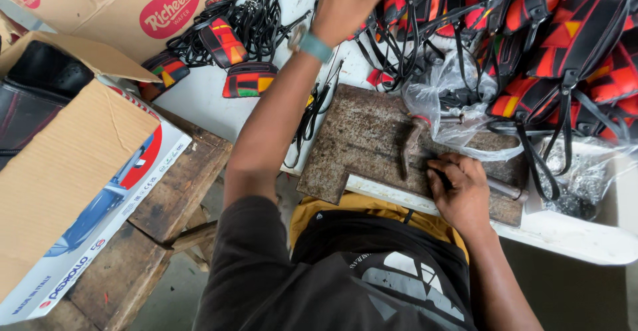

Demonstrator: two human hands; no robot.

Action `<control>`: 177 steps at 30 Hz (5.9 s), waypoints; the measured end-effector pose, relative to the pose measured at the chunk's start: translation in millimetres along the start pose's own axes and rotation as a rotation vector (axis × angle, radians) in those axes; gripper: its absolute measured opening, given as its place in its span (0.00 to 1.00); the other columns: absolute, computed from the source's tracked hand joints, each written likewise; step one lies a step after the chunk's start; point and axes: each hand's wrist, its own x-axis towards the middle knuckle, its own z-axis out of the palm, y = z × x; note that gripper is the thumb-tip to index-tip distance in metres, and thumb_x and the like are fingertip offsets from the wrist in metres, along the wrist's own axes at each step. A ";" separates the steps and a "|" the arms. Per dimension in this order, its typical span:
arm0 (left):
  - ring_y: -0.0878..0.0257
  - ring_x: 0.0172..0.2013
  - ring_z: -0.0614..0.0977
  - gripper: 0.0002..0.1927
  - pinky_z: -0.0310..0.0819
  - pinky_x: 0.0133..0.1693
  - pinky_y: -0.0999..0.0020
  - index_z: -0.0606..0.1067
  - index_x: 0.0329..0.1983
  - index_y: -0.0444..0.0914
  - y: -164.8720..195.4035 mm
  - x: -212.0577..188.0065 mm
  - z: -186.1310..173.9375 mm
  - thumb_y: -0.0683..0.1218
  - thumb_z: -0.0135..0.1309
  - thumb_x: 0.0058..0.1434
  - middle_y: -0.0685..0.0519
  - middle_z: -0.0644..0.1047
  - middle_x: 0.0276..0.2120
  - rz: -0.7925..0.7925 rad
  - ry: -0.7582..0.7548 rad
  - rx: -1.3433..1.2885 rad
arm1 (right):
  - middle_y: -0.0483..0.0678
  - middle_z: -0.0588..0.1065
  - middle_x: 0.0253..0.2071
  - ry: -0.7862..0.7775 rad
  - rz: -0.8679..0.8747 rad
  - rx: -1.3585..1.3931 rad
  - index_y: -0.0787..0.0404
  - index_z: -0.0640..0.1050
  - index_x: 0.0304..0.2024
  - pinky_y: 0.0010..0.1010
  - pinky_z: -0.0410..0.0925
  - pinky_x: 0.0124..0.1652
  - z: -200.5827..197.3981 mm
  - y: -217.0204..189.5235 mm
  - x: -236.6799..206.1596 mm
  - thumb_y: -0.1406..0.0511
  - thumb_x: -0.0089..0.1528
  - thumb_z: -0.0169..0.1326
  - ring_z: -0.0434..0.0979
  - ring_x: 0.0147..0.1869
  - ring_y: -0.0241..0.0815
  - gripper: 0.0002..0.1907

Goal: The person attaches black straps to small colorful fabric pouches at a workbench. They align the strap end with the pouch tab, insert a metal rivet, and hammer it to fasten the strap, then set the finished pouch aside and pick up the next one.

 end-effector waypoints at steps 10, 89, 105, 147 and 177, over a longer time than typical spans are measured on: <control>0.54 0.51 0.80 0.11 0.78 0.54 0.60 0.78 0.45 0.33 191.1 -190.7 17.3 0.46 0.58 0.65 0.49 0.76 0.51 0.354 -0.699 -0.112 | 0.54 0.79 0.51 -0.075 0.624 1.556 0.66 0.68 0.63 0.35 0.74 0.53 7.0 5.0 7.3 0.63 0.69 0.52 0.82 0.53 0.45 0.22; 0.62 0.48 0.84 0.09 0.85 0.52 0.61 0.75 0.52 0.32 179.0 -193.9 84.6 0.36 0.57 0.70 0.47 0.80 0.47 -0.751 0.049 -1.215 | 0.55 0.80 0.48 0.233 0.209 0.766 0.69 0.74 0.45 0.28 0.77 0.54 -36.3 19.0 11.9 0.77 0.64 0.66 0.82 0.53 0.38 0.13; 0.62 0.43 0.85 0.10 0.86 0.47 0.64 0.75 0.49 0.32 187.0 -202.0 90.3 0.34 0.58 0.66 0.46 0.81 0.44 -0.722 0.213 -1.144 | 0.56 0.80 0.44 0.271 0.544 1.648 0.61 0.71 0.47 0.38 0.78 0.50 -15.3 -3.3 24.1 0.77 0.63 0.59 0.83 0.48 0.48 0.14; 0.65 0.39 0.85 0.07 0.85 0.42 0.69 0.78 0.45 0.31 181.6 -212.1 72.4 0.35 0.60 0.65 0.46 0.81 0.41 -0.777 0.032 -1.202 | 0.48 0.82 0.43 0.054 -0.035 0.361 0.61 0.84 0.40 0.27 0.76 0.46 -61.1 -46.1 26.3 0.70 0.56 0.68 0.85 0.47 0.40 0.10; 0.59 0.48 0.84 0.12 0.83 0.56 0.61 0.78 0.54 0.31 193.3 -173.9 46.8 0.35 0.59 0.68 0.45 0.81 0.49 -0.598 -0.253 -1.563 | 0.55 0.80 0.37 0.146 -0.155 0.534 0.70 0.81 0.39 0.23 0.73 0.39 -86.0 -45.2 33.3 0.75 0.59 0.67 0.82 0.39 0.39 0.07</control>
